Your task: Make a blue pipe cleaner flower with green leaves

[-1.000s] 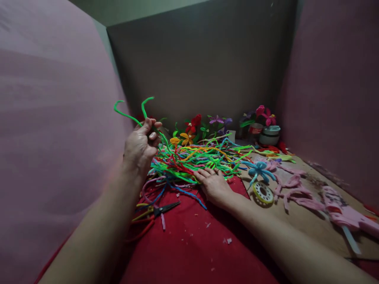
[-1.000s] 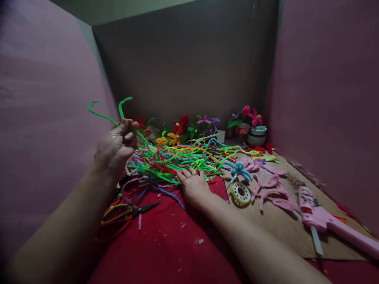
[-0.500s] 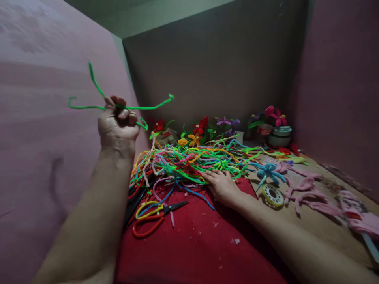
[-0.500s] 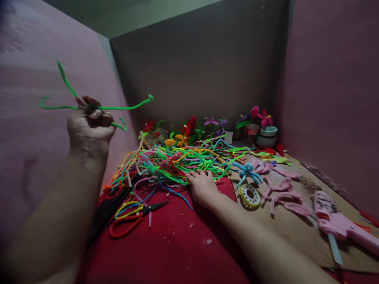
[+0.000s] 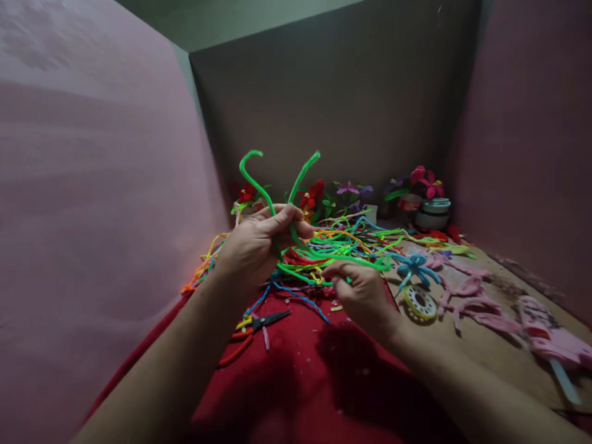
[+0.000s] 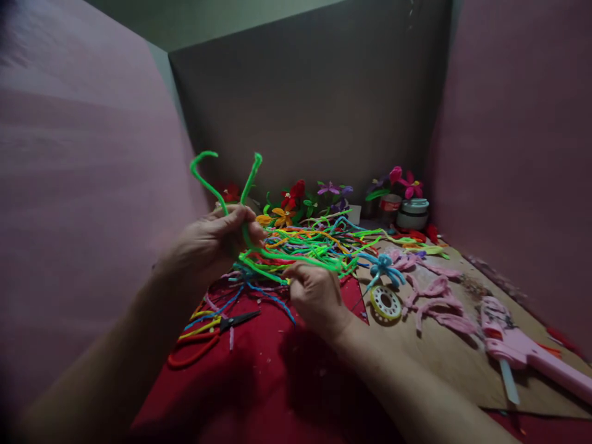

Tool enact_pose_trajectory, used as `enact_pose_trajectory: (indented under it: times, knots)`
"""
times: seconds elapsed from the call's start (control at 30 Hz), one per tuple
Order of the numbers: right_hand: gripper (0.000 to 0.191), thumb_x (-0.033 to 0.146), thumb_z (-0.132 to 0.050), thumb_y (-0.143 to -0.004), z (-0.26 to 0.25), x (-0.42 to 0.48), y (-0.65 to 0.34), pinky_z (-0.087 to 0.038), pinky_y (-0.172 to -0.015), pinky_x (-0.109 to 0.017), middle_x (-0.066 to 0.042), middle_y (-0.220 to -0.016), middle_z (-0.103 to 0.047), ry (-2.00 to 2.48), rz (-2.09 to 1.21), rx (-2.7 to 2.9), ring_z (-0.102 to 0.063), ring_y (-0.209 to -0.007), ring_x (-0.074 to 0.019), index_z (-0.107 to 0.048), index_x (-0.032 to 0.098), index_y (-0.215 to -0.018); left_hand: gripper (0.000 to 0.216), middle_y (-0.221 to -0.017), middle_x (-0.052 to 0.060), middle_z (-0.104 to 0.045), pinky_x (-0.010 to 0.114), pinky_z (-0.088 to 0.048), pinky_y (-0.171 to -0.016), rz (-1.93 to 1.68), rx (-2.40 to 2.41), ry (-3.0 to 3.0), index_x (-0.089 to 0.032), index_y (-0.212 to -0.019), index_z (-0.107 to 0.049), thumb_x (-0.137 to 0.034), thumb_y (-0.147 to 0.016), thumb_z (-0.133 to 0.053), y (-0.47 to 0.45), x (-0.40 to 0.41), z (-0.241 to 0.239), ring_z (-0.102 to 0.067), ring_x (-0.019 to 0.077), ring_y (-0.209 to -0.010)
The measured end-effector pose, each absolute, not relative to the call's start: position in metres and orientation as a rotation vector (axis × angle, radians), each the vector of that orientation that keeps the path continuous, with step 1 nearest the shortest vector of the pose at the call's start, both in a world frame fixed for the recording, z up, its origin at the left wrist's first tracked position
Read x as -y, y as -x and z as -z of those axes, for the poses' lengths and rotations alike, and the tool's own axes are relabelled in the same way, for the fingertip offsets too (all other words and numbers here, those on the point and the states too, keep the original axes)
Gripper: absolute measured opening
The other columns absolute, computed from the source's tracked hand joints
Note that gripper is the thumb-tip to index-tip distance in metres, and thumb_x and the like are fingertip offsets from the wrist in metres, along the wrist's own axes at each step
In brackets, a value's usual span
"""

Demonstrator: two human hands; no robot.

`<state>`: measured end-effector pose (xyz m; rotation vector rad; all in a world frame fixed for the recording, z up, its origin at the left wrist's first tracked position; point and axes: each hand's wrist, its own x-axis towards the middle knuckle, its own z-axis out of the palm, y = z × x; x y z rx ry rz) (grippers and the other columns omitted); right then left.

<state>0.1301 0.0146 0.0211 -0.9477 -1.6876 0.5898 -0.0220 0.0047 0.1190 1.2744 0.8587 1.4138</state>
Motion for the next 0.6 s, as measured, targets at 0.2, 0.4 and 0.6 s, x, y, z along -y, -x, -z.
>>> enact_pose_trajectory:
  times: [0.2, 0.4, 0.6]
  knots:
    - [0.019, 0.010, -0.043, -0.068, -0.048, 0.006, -0.142, -0.041, -0.044, -0.023, 0.000, -0.062, -0.065, 0.629, -1.197, 1.238, -0.057, -0.046, -0.0114, -0.061, 0.017, -0.070, 0.017, -0.071, 0.007, -0.069, 0.027, -0.052, -0.063, -1.476, -0.926, -0.905, -0.013, -0.069, -0.058, -0.016, -0.084, -0.050, 0.009, -0.008, -0.099, -0.066, 0.0160, -0.070]
    - [0.023, 0.015, -0.049, -0.080, -0.045, 0.024, -0.134, -0.051, -0.065, -0.032, -0.004, -0.094, -0.066, 0.562, -0.671, 1.468, -0.064, -0.075, -0.0163, -0.059, 0.023, -0.100, 0.018, -0.071, 0.004, -0.068, 0.027, -0.053, -0.067, -1.571, -0.849, -0.762, -0.014, -0.069, -0.057, -0.014, -0.085, -0.049, 0.005, -0.009, -0.085, -0.066, 0.0137, -0.069]
    - [0.018, 0.019, -0.052, -0.081, -0.030, 0.008, -0.127, -0.046, -0.075, -0.035, -0.007, -0.086, -0.067, 0.788, -0.291, 1.800, -0.058, -0.081, -0.0195, -0.064, 0.018, -0.096, 0.016, -0.070, 0.002, -0.068, 0.027, -0.052, -0.075, -1.516, -0.766, -0.729, -0.014, -0.071, -0.058, -0.013, -0.084, -0.050, 0.002, -0.006, -0.077, -0.067, 0.0141, -0.076]
